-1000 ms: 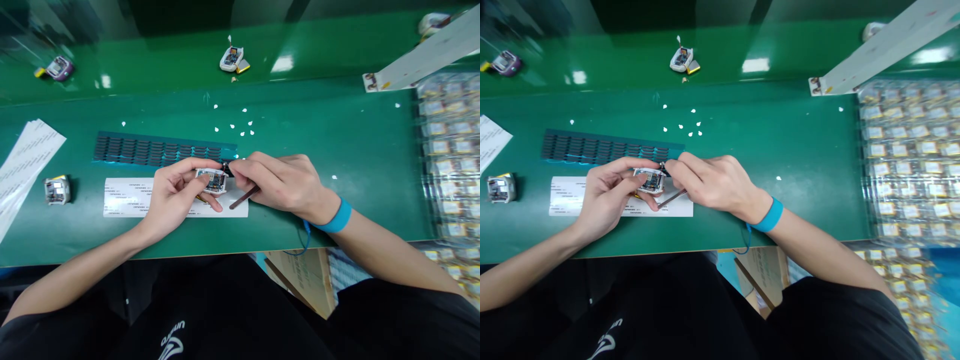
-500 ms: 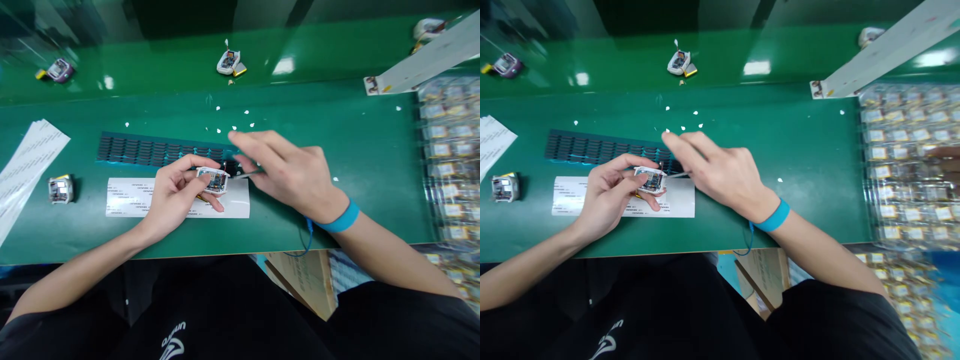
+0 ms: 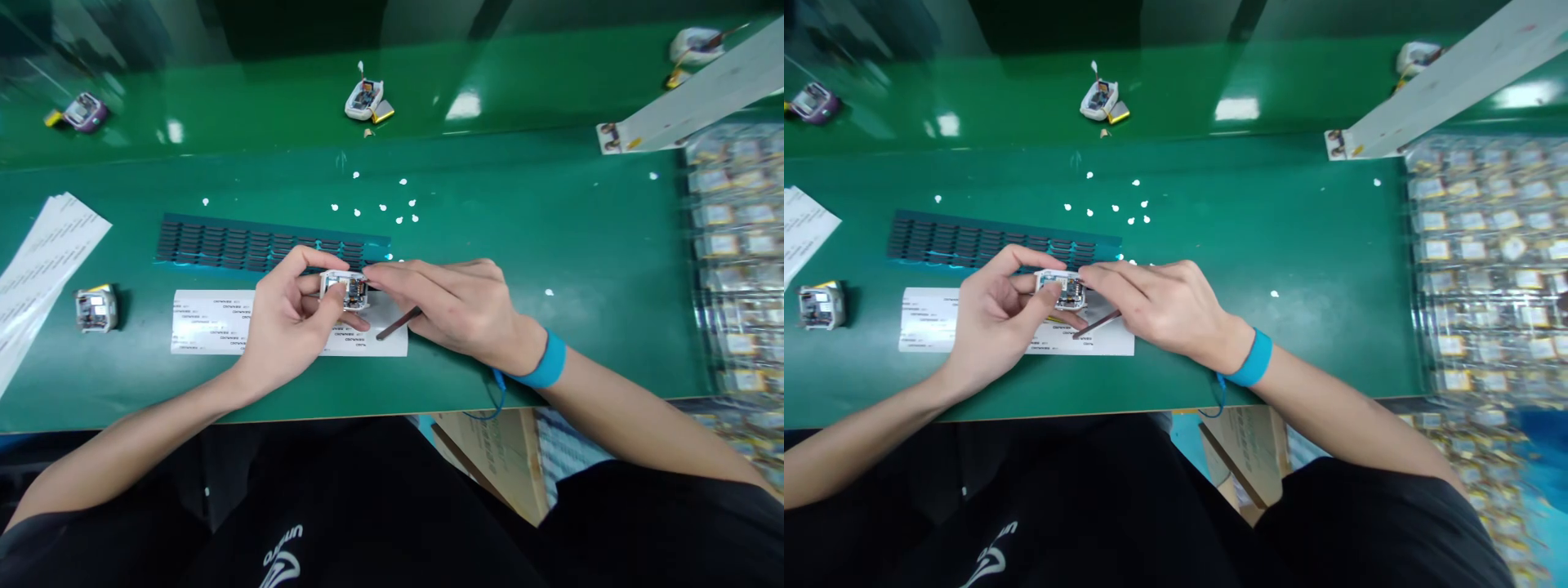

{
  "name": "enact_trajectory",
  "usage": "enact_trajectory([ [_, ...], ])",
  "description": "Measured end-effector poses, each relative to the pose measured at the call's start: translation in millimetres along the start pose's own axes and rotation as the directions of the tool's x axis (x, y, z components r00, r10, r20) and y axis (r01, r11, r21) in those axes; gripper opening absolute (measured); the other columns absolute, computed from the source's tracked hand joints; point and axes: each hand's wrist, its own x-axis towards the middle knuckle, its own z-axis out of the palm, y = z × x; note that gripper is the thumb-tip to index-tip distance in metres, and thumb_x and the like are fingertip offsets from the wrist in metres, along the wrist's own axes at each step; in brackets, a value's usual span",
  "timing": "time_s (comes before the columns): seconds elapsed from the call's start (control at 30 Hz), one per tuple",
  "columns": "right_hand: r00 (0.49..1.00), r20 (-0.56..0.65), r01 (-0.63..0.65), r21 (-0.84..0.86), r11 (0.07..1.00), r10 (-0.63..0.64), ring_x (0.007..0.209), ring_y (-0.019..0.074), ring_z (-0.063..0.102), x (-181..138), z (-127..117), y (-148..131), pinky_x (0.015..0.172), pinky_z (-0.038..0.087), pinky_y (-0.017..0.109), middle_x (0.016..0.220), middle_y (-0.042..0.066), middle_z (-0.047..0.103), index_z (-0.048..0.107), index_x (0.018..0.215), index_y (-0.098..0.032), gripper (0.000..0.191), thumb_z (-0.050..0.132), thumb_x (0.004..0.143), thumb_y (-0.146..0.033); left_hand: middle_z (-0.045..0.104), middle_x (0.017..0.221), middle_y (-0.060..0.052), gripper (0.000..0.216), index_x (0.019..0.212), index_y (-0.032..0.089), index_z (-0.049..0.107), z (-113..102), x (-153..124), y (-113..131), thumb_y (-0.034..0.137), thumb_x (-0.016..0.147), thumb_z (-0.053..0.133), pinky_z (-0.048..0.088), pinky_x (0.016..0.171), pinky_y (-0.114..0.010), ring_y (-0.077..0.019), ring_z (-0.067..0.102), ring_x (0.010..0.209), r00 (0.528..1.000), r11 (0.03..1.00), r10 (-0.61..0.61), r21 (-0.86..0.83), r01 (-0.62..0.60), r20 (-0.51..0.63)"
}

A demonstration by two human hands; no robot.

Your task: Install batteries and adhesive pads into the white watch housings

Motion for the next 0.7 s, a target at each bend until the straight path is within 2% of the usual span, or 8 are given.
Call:
enact_trajectory([
  [0.1, 1.0, 0.006, -0.017, 0.026, 1.0, 0.017, 0.082, 0.0162, 0.08, 0, 3, -6, 0.056, 0.057, 0.025, 0.11, 0.007, 0.081, 0.066, 0.121, -0.01, 0.019, 0.061, 0.103, -0.006, 0.073, 0.069, 0.003, 0.023, 0.1, 0.021, 0.057, 3, -3, -2, 0.03, 0.09, 0.076, 0.057, 0.047, -0.023, -0.0196, 0.078, 0.056, 0.999, 1.0, -0.013, -0.007, 0.013, 0.04],
  [0.27, 0.999, 0.032, -0.023, -0.021, 1.0, 0.024, 0.091, 0.019, 0.081, 1, 4, -13, 0.053, 0.057, 0.027, 0.115, 0.011, 0.08, 0.066, 0.123, -0.006, 0.022, 0.052, 0.106, -0.005, 0.078, 0.077, 0.001, 0.022, 0.099, 0.022, 0.057, 6, -9, -4, 0.021, 0.09, 0.077, 0.061, 0.053, -0.021, -0.0192, 0.08, 0.065, 0.999, 1.0, 0.014, 0.026, -0.015, 0.032],
  [0.37, 0.997, 0.077, -0.004, -0.026, 1.0, 0.006, 0.102, 0.0195, 0.079, 1, 3, -15, 0.057, 0.06, 0.025, 0.128, 0.016, 0.075, 0.063, 0.13, -0.004, 0.03, 0.046, 0.106, -0.003, 0.074, 0.068, 0.003, 0.018, 0.092, 0.021, 0.057, 6, -9, -5, 0.019, 0.09, 0.075, 0.059, 0.049, -0.02, -0.0175, 0.078, 0.057, 0.997, 0.996, 0.079, 0.033, -0.078, -0.022],
  [0.43, 0.996, 0.074, -0.047, 0.07, 0.996, 0.042, 0.101, 0.0182, 0.079, 1, 2, -15, 0.06, 0.06, 0.024, 0.128, 0.013, 0.075, 0.065, 0.132, -0.008, 0.033, 0.044, 0.106, -0.003, 0.07, 0.061, 0.005, 0.02, 0.086, 0.021, 0.056, 6, -8, -5, 0.021, 0.09, 0.075, 0.055, 0.043, -0.018, -0.0154, 0.073, 0.048, 0.992, 0.992, 0.12, 0.036, -0.119, -0.044],
  [0.5, 0.988, 0.04, -0.154, 0.24, 0.958, 0.149, 0.087, 0.0147, 0.079, 2, 2, -15, 0.06, 0.057, 0.021, 0.115, 0.007, 0.081, 0.07, 0.127, -0.013, 0.03, 0.048, 0.108, -0.008, 0.068, 0.06, 0.006, 0.023, 0.084, 0.021, 0.055, 5, -7, -5, 0.024, 0.09, 0.077, 0.054, 0.042, -0.018, -0.014, 0.071, 0.045, 0.989, 0.988, 0.146, 0.045, -0.145, -0.033],
  [0.57, 0.961, 0.025, -0.261, 0.417, 0.87, 0.276, 0.065, 0.0103, 0.071, 6, 3, -13, 0.057, 0.052, 0.021, 0.092, 0.002, 0.081, 0.075, 0.117, -0.015, 0.02, 0.057, 0.109, -0.019, 0.07, 0.063, 0.005, 0.024, 0.084, 0.022, 0.055, 4, -7, -6, 0.025, 0.089, 0.078, 0.056, 0.045, -0.019, -0.0138, 0.071, 0.046, 0.986, 0.984, 0.166, 0.066, -0.165, -0.01],
  [0.63, 0.927, 0.074, -0.347, 0.542, 0.766, 0.368, 0.05, 0.0077, 0.056, 9, 3, -11, 0.05, 0.043, 0.022, 0.069, -0.003, 0.072, 0.077, 0.107, -0.015, 0.019, 0.066, 0.107, -0.031, 0.073, 0.068, 0.004, 0.022, 0.086, 0.022, 0.055, 2, -8, -9, 0.024, 0.091, 0.077, 0.06, 0.051, -0.021, -0.0139, 0.073, 0.051, 0.982, 0.978, 0.189, 0.086, -0.19, 0.017],
  [0.7, 0.891, 0.166, -0.424, 0.635, 0.646, 0.422, 0.045, 0.0079, 0.045, 12, 4, -10, 0.044, 0.035, 0.025, 0.057, -0.006, 0.061, 0.076, 0.096, -0.016, 0.026, 0.071, 0.103, -0.04, 0.075, 0.071, 0.003, 0.019, 0.09, 0.022, 0.057, 1, -9, -12, 0.022, 0.094, 0.075, 0.062, 0.057, -0.024, -0.0146, 0.075, 0.056, 0.976, 0.97, 0.209, 0.114, -0.214, 0.056],
])
